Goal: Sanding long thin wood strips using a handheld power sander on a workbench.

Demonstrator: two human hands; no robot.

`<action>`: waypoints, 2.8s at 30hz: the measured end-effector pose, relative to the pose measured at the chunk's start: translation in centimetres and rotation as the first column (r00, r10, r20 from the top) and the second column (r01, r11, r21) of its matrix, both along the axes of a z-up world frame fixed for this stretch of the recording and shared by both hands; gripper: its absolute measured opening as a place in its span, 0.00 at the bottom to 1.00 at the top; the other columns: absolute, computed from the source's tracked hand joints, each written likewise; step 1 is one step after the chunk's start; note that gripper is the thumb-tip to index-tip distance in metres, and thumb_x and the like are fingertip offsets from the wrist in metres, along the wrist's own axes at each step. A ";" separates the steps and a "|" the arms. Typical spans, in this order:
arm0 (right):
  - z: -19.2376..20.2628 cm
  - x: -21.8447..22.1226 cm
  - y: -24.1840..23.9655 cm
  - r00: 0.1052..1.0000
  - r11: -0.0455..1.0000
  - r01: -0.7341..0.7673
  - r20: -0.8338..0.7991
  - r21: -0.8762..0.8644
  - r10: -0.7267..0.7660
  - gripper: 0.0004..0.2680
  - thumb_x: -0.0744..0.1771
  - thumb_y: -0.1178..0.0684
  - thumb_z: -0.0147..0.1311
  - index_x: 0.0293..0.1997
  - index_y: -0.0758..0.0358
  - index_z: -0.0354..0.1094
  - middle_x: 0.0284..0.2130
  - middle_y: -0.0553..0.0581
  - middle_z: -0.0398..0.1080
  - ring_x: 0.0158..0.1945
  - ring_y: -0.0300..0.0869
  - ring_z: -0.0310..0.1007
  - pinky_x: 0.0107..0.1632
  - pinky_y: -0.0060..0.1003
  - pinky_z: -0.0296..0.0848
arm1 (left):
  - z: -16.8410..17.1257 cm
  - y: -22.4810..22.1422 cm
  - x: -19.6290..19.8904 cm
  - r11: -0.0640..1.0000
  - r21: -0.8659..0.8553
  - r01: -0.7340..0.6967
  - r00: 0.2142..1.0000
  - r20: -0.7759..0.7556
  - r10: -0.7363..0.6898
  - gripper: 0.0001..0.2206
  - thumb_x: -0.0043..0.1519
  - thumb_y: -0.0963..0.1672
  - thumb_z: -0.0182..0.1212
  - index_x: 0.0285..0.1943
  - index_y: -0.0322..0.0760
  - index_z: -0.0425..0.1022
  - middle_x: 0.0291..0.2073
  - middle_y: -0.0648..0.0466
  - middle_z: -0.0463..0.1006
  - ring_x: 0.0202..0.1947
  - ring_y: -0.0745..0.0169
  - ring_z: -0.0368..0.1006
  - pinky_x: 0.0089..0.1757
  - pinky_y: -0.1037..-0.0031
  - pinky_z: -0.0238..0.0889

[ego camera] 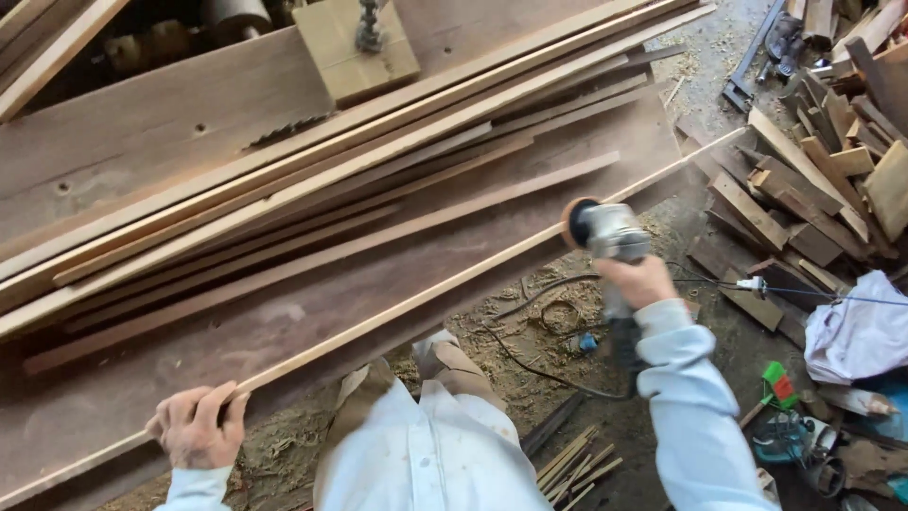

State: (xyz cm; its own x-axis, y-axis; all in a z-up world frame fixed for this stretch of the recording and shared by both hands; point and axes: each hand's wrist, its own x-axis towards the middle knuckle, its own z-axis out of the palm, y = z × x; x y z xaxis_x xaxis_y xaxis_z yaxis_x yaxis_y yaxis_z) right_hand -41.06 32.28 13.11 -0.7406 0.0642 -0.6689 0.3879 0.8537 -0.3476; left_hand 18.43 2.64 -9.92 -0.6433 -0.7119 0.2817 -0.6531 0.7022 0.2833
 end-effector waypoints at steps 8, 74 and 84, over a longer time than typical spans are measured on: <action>-5.3 -16.1 9.5 0.980 0.998 0.052 -0.196 0.034 -0.044 0.17 0.61 0.43 0.64 0.47 0.65 0.73 0.34 0.61 0.73 0.32 0.47 0.71 0.36 0.43 0.70 | 1.5 0.1 -0.6 1.000 0.015 0.005 1.000 0.008 -0.005 0.10 0.61 0.52 0.72 0.48 0.55 0.81 0.44 0.58 0.74 0.47 0.51 0.69 0.55 0.60 0.52; -0.7 -5.5 2.7 0.922 0.932 -0.362 0.138 -0.026 0.362 0.15 0.59 0.43 0.64 0.45 0.57 0.74 0.33 0.53 0.81 0.31 0.41 0.80 0.37 0.34 0.82 | 5.5 2.9 -8.7 0.983 0.176 -0.052 0.996 0.082 0.038 0.12 0.61 0.47 0.76 0.45 0.37 0.81 0.43 0.50 0.77 0.44 0.54 0.72 0.52 0.65 0.66; -5.8 -20.3 14.7 0.981 0.999 0.014 -0.196 0.037 -0.006 0.15 0.60 0.45 0.66 0.45 0.61 0.76 0.39 0.54 0.72 0.41 0.41 0.67 0.42 0.43 0.66 | 3.3 2.6 -7.9 0.976 0.210 -0.057 0.994 -0.081 0.075 0.17 0.55 0.52 0.72 0.45 0.39 0.83 0.43 0.52 0.74 0.50 0.52 0.69 0.61 0.64 0.53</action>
State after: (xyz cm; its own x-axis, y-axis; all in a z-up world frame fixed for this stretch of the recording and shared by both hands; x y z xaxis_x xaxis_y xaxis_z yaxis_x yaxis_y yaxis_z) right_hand -61.35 47.03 7.33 -0.8561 0.0950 -0.5080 0.3242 0.8642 -0.3847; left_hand 10.57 5.20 -6.65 -0.5721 -0.8009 0.1768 -0.6623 0.5783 0.4764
